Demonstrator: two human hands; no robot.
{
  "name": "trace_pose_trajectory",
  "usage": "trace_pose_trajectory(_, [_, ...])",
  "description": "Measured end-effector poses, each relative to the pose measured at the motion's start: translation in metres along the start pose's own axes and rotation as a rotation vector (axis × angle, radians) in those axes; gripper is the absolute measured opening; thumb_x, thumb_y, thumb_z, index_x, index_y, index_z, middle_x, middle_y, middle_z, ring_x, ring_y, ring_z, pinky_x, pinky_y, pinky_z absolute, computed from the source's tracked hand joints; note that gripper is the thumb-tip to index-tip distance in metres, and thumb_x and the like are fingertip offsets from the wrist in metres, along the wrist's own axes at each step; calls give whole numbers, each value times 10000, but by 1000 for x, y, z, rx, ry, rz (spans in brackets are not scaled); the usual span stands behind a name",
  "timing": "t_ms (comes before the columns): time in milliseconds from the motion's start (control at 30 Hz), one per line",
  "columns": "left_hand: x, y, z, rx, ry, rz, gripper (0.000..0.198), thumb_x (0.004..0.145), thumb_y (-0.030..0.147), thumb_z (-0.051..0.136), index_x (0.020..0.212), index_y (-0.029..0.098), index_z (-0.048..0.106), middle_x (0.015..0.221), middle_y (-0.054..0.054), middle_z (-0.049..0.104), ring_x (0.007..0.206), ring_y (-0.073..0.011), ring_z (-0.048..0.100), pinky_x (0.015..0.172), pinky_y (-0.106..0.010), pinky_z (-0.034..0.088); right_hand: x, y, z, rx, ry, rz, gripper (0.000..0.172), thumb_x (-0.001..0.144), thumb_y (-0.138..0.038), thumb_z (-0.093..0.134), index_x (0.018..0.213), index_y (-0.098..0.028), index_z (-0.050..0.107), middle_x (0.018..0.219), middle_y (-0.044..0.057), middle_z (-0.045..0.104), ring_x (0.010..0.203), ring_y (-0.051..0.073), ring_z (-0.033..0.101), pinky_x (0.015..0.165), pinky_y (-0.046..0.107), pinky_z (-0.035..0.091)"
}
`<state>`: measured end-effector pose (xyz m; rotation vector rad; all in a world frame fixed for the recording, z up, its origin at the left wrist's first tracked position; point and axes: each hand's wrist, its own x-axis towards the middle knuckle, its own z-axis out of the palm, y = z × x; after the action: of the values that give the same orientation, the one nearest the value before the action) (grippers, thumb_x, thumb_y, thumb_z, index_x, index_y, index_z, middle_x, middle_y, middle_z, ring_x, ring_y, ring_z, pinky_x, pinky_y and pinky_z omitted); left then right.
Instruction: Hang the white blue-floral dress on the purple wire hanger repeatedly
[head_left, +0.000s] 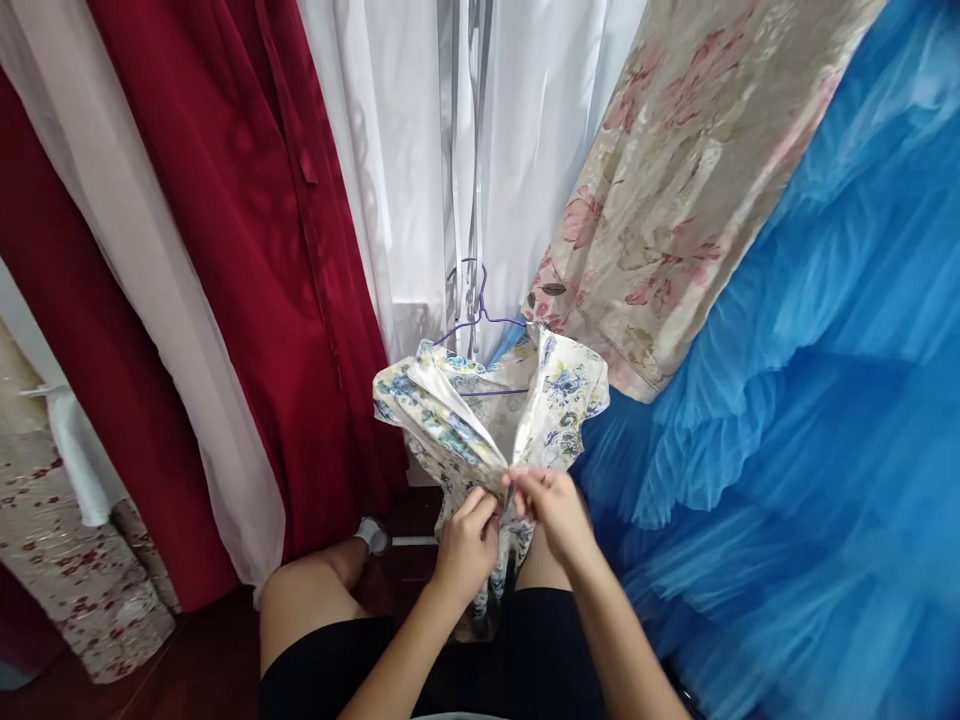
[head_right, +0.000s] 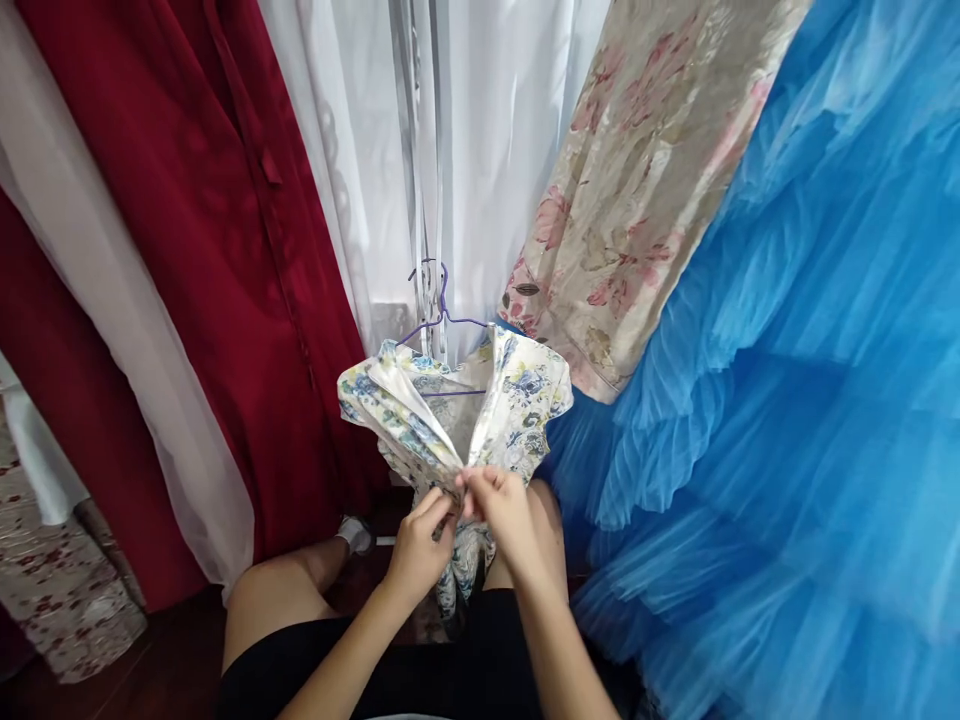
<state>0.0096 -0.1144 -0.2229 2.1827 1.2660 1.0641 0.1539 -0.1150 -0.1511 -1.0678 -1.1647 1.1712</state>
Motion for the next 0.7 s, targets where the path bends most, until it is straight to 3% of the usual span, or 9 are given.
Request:
trace_pose_trajectory(100, [9, 17, -7, 235, -203, 49, 303, 872, 83, 439, 1013, 253, 646, 1072, -120, 662, 862, -275, 689, 728, -371, 484, 53, -57, -8, 36, 1, -93, 299, 750, -439, 709, 622, -169, 688, 439, -25, 496, 401, 83, 306, 412, 258, 178])
trace_pose_trajectory(200, [13, 30, -12, 457, -398, 83, 449, 755, -6, 504, 1116, 219, 650, 1179, -160, 662, 888, -311, 708, 703, -379, 484, 101, -112, 2, 82, -16, -145, 226, 687, -360, 723, 604, -160, 657, 465, -24, 501, 421, 73, 312, 391, 238, 185])
trace_pose_trajectory(300, [22, 35, -25, 519, -471, 125, 344, 773, 33, 566, 1055, 202, 667, 1126, -154, 694, 918, -310, 706, 721, -368, 492, 118, -138, 19, 109, -28, -158, 150, 686, -300, 675, 650, -155, 665, 486, -20, 522, 432, 75, 347, 393, 223, 217])
trace_pose_trajectory(400, [49, 36, -58, 371, -275, 159, 139, 927, 200, 534, 989, 214, 658, 950, -85, 722, 824, -250, 693, 726, -343, 491, 108, -134, 26, 85, -22, -178, 172, 727, -317, 635, 706, -151, 672, 490, -14, 550, 428, 83, 389, 417, 216, 254])
trace_pose_trajectory(500, [96, 44, -100, 174, 108, 178, 274, 1014, 284, 454, 1255, 231, 572, 863, -32, 710, 741, -196, 659, 697, -303, 475, 95, -120, 23, 66, -18, -214, 197, 738, -355, 641, 685, -165, 645, 457, -24, 528, 418, 93, 397, 421, 221, 246])
trace_pose_trajectory(567, [129, 53, -119, 99, 241, 278, 353, 1031, 288, 436, 1371, 240, 514, 915, -32, 713, 768, -184, 652, 717, -296, 472, 92, -112, 20, 62, -24, -236, 202, 736, -363, 640, 667, -173, 633, 447, -31, 510, 417, 97, 393, 423, 227, 238])
trace_pose_trajectory(633, [155, 62, -127, 107, 250, 378, 230, 1017, 263, 467, 1162, 209, 638, 917, -41, 710, 802, -187, 645, 733, -296, 464, 95, -106, 18, 43, -26, -262, 207, 745, -368, 626, 668, -176, 633, 447, -38, 502, 416, 98, 378, 430, 233, 240])
trace_pose_trajectory(700, [171, 69, -129, 148, 266, 439, 175, 991, 225, 505, 923, 183, 661, 861, -43, 694, 794, -188, 628, 735, -298, 451, 101, -96, 19, -38, 5, -320, 226, 765, -380, 609, 678, -174, 642, 457, -41, 502, 426, 101, 373, 449, 240, 258])
